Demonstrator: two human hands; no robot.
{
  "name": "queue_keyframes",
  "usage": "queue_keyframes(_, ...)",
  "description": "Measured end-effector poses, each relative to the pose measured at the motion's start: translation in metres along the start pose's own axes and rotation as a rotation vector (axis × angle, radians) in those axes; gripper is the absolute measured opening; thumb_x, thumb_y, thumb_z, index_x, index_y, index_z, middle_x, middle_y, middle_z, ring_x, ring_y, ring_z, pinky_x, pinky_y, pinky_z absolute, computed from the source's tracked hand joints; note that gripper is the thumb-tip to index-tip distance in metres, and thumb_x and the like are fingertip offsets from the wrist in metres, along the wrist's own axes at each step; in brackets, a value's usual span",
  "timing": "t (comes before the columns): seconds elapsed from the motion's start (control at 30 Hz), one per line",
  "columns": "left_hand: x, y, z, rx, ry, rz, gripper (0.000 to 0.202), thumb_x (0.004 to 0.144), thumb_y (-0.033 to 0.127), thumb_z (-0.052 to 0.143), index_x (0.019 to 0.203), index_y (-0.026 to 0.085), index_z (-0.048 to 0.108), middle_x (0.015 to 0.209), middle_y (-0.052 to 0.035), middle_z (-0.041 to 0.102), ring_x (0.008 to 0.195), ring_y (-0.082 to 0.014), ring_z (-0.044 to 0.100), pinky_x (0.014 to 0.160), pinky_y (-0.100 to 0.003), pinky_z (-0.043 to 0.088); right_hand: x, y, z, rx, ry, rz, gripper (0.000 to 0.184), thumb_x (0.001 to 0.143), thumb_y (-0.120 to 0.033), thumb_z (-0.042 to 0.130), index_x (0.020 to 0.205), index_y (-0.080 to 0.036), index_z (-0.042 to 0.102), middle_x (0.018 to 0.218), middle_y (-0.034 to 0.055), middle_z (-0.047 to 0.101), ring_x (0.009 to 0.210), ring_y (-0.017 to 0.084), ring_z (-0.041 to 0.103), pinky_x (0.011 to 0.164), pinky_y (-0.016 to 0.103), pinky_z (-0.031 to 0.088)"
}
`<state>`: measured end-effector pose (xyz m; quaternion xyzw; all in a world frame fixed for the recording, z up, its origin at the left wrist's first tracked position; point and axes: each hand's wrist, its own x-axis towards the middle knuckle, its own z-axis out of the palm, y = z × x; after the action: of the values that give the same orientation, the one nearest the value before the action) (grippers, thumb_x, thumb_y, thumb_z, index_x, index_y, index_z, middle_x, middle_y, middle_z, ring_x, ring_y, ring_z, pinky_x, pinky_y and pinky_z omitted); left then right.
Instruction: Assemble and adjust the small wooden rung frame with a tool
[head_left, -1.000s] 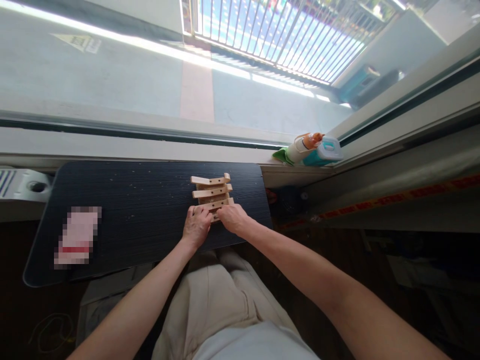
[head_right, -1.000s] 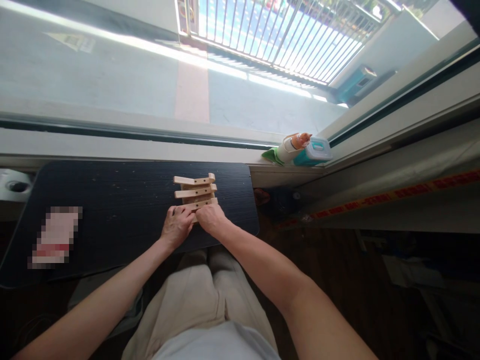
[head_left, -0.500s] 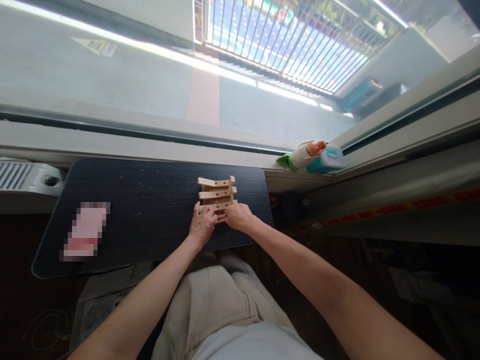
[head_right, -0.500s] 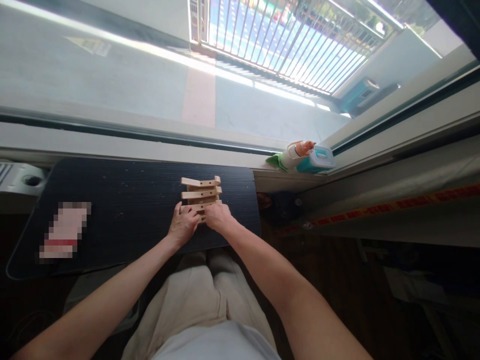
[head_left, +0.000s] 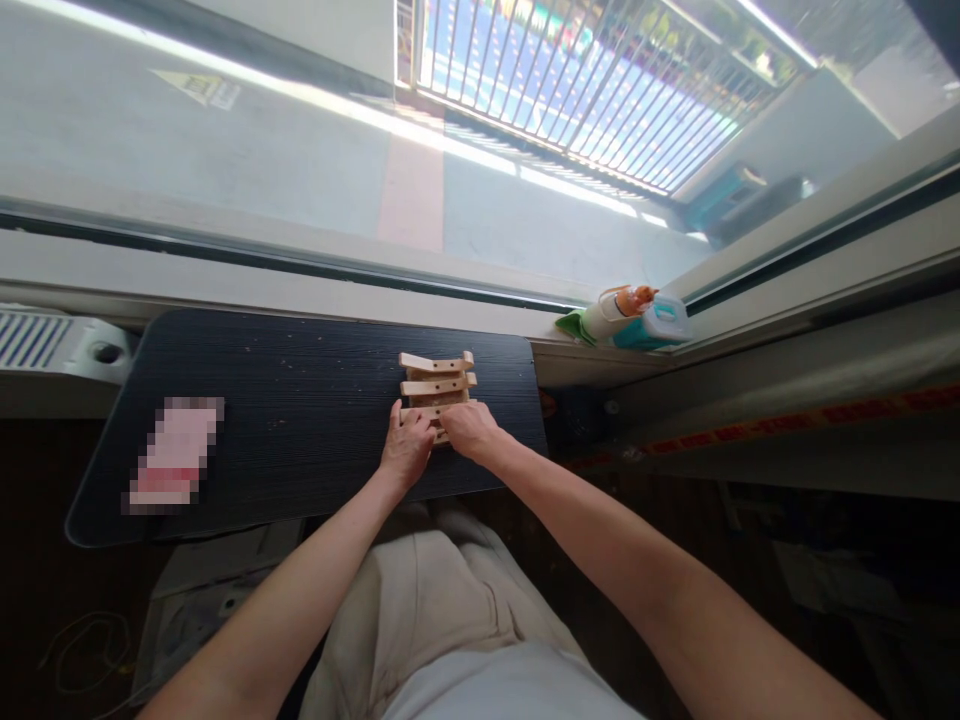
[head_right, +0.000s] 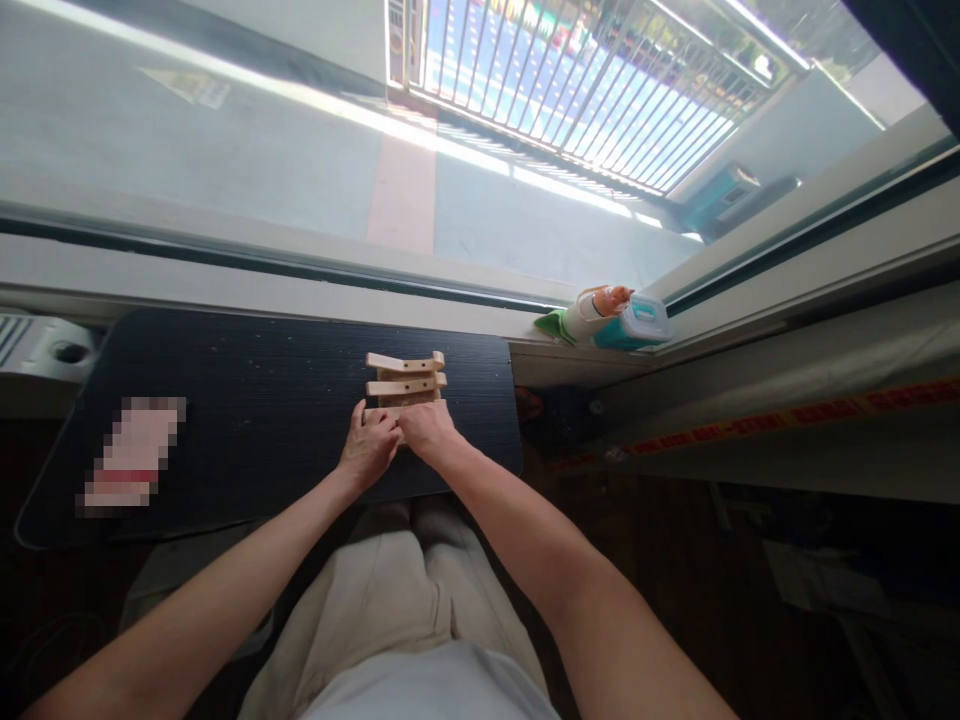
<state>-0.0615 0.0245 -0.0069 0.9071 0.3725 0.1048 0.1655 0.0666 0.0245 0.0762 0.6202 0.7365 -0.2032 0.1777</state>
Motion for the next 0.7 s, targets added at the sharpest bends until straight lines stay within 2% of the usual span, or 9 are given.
queue_keyframes(0.17, 0.001, 0.0, -0.001, 0.067, -0.004, 0.029, 0.019, 0.071, 0.012, 0.048, 0.072, 0.022, 0.064, 0.079, -0.0058, 0.06, 0.099, -0.0232, 0.046, 0.104, -0.053, 0.014, -0.002, 0.005, 0.001, 0.0, -0.048, 0.093, 0.021, 0.074, -0.025, 0.05, 0.082, -0.017, 0.068, 0.087, 0.0095, 0.068, 0.083, 0.019, 0.061, 0.071, 0.025, 0.046)
queue_keyframes(0.27, -0.001, 0.004, -0.006, 0.084, -0.005, 0.017, 0.017, 0.071, 0.014, 0.048, 0.073, 0.021, 0.064, 0.087, -0.0077, 0.059, 0.1, -0.024, 0.045, 0.101, -0.049, 0.022, -0.003, 0.006, 0.002, -0.006, -0.05, 0.114, 0.022, 0.075, -0.025, 0.049, 0.085, -0.018, 0.067, 0.089, 0.01, 0.067, 0.086, 0.019, 0.061, 0.073, 0.027, 0.046)
queue_keyframes(0.37, -0.004, 0.011, -0.011, 0.059, -0.035, -0.107, 0.017, 0.075, 0.017, 0.045, 0.075, 0.018, 0.062, 0.091, -0.0096, 0.058, 0.094, -0.0229, 0.049, 0.085, -0.039, 0.04, -0.003, 0.005, 0.002, 0.008, -0.053, 0.115, 0.021, 0.075, -0.024, 0.05, 0.085, -0.017, 0.067, 0.087, 0.0101, 0.067, 0.085, 0.02, 0.061, 0.073, 0.028, 0.046)
queue_keyframes(0.47, -0.007, 0.017, -0.016, 0.022, -0.1, -0.317, 0.019, 0.077, 0.02, 0.043, 0.082, 0.019, 0.061, 0.089, -0.007, 0.058, 0.079, -0.019, 0.053, 0.065, -0.03, 0.043, -0.004, 0.003, 0.003, 0.03, -0.07, 0.098, 0.019, 0.074, -0.022, 0.051, 0.084, -0.017, 0.067, 0.084, 0.0094, 0.068, 0.084, 0.021, 0.062, 0.072, 0.028, 0.047)
queue_keyframes(0.57, -0.007, 0.019, -0.021, -0.02, -0.077, -0.418, 0.02, 0.078, 0.023, 0.044, 0.088, 0.019, 0.06, 0.091, -0.0065, 0.058, 0.078, -0.0184, 0.053, 0.063, -0.028, 0.042, -0.005, 0.003, 0.003, 0.03, -0.049, 0.089, 0.022, 0.077, -0.017, 0.046, 0.084, -0.016, 0.067, 0.084, 0.0103, 0.068, 0.084, 0.02, 0.062, 0.072, 0.027, 0.047)
queue_keyframes(0.7, -0.012, 0.017, -0.025, 0.011, -0.01, -0.372, 0.02, 0.076, 0.027, 0.048, 0.089, 0.019, 0.06, 0.092, -0.0086, 0.056, 0.087, -0.0221, 0.05, 0.07, -0.031, 0.041, -0.004, 0.003, -0.004, 0.01, -0.061, 0.092, 0.023, 0.079, -0.019, 0.046, 0.086, -0.016, 0.067, 0.088, 0.0114, 0.067, 0.086, 0.02, 0.061, 0.075, 0.028, 0.046)
